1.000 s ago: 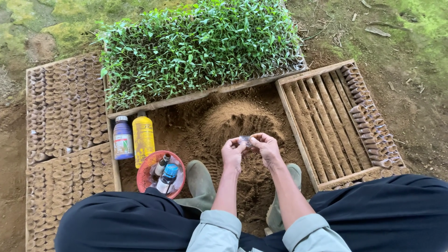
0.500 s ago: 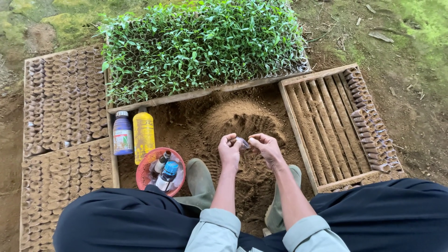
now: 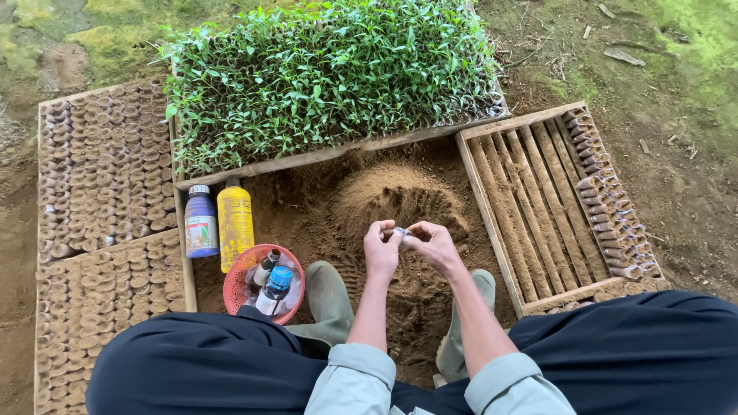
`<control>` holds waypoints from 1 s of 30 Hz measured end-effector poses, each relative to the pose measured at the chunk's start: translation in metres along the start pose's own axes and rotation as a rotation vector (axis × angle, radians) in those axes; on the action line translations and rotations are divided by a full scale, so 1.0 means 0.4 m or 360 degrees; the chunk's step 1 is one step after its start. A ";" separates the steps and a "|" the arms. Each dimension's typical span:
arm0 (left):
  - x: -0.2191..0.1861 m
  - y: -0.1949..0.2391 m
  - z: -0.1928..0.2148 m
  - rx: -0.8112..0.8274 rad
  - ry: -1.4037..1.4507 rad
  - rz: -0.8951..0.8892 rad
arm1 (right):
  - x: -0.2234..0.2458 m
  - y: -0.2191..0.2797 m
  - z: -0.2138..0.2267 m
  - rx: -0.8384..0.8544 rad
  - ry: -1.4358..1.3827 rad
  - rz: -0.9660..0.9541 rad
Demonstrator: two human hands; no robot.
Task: Preparing individual seedling pots by filling small paper wraps with soil and placing them into a tray.
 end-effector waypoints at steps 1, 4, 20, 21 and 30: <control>-0.004 0.003 -0.004 0.0002 -0.0002 0.0001 | 0.003 0.002 -0.004 -0.0002 -0.0001 -0.0002; -0.010 0.010 -0.014 0.0040 0.0067 0.0085 | -0.008 0.003 -0.008 -0.0063 0.0066 -0.0079; 0.116 -0.069 0.004 -0.0102 0.0243 0.0279 | -0.090 -0.014 -0.020 -0.0042 -0.0020 -0.0264; 0.101 -0.062 0.007 -0.0110 0.0236 0.0275 | -0.087 -0.012 -0.025 -0.0036 -0.0024 -0.0273; 0.099 -0.028 -0.017 0.0053 0.0310 0.0524 | -0.082 -0.008 -0.023 -0.0298 -0.0112 -0.0296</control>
Point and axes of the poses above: each hand's wrist, its own y-axis away from the middle knuckle, its own z-axis out of the back of the hand, x = y × z, the point moved 4 cm from there along -y, towards the middle knuckle, and after that the axes turned 9 degrees about z, right-handed, at the moved point
